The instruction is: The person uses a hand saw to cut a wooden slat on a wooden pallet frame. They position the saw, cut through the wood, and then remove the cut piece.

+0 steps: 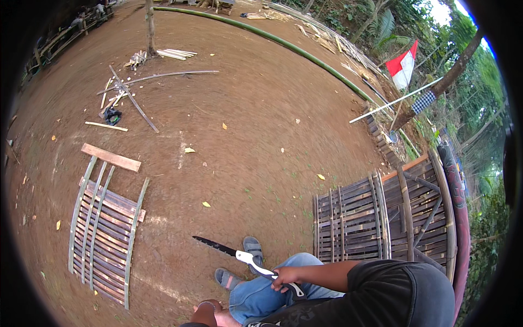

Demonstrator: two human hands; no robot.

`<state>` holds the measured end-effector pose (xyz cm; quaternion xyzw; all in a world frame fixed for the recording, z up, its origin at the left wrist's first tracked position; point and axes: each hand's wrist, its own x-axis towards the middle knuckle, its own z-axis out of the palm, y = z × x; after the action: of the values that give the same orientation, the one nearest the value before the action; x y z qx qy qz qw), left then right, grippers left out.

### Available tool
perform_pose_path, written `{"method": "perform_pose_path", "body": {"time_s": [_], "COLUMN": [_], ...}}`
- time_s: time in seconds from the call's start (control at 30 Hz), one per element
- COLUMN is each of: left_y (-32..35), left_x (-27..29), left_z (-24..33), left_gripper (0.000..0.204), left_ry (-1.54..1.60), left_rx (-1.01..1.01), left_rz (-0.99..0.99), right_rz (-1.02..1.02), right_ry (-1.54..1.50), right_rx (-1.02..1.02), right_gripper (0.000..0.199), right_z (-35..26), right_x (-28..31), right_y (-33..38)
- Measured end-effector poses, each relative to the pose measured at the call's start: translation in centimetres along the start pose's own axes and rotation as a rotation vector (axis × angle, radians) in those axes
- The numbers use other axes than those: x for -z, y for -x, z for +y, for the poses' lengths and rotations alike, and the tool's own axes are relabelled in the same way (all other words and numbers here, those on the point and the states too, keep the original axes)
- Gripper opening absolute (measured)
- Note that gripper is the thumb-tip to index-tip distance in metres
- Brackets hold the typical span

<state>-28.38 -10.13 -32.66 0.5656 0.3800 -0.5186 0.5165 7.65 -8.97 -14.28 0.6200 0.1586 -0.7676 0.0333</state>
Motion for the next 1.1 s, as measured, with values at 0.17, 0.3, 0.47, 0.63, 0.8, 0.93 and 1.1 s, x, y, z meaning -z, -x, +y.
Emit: {"method": "perform_pose_path", "body": {"time_s": [0.17,0.3,0.47,0.63,0.8,0.93,1.1], "left_y": [-1.1,-2.3,-2.2,-0.9,-4.8,-5.6,-7.0], "left_x": [0.0,-0.1,-0.3,-0.6,-4.7,-8.1,-9.6], "left_z": [-0.3,-0.7,0.1,-0.1,-1.6,1.4,-2.3], "left_gripper": [0.047,0.046,0.046,0.051,0.039,0.025,0.034], "left_ry": [-0.043,-0.065,-0.099,-0.142,0.185,0.541,-0.044], "left_rx": [0.086,0.18,0.238,0.13,-0.4,-0.51,-0.426], "left_rz": [0.03,0.074,0.13,0.328,0.701,0.889,1.054], "right_rz": [-0.003,-0.004,0.018,0.027,0.051,0.136,0.192], "right_ry": [-0.008,0.0,0.015,0.023,0.125,0.161,0.102], "right_rx": [0.013,0.02,0.036,0.036,0.128,0.187,0.244], "right_gripper": [0.035,0.036,0.041,0.041,0.041,0.037,0.039], "right_z": [0.8,0.9,0.7,0.4,0.1,1.3,1.7], "right_x": [0.0,0.1,0.1,0.3,0.0,0.7,-0.2], "right_y": [-0.7,-0.9,-0.3,-0.3,-1.0,-0.2,-1.9]}}
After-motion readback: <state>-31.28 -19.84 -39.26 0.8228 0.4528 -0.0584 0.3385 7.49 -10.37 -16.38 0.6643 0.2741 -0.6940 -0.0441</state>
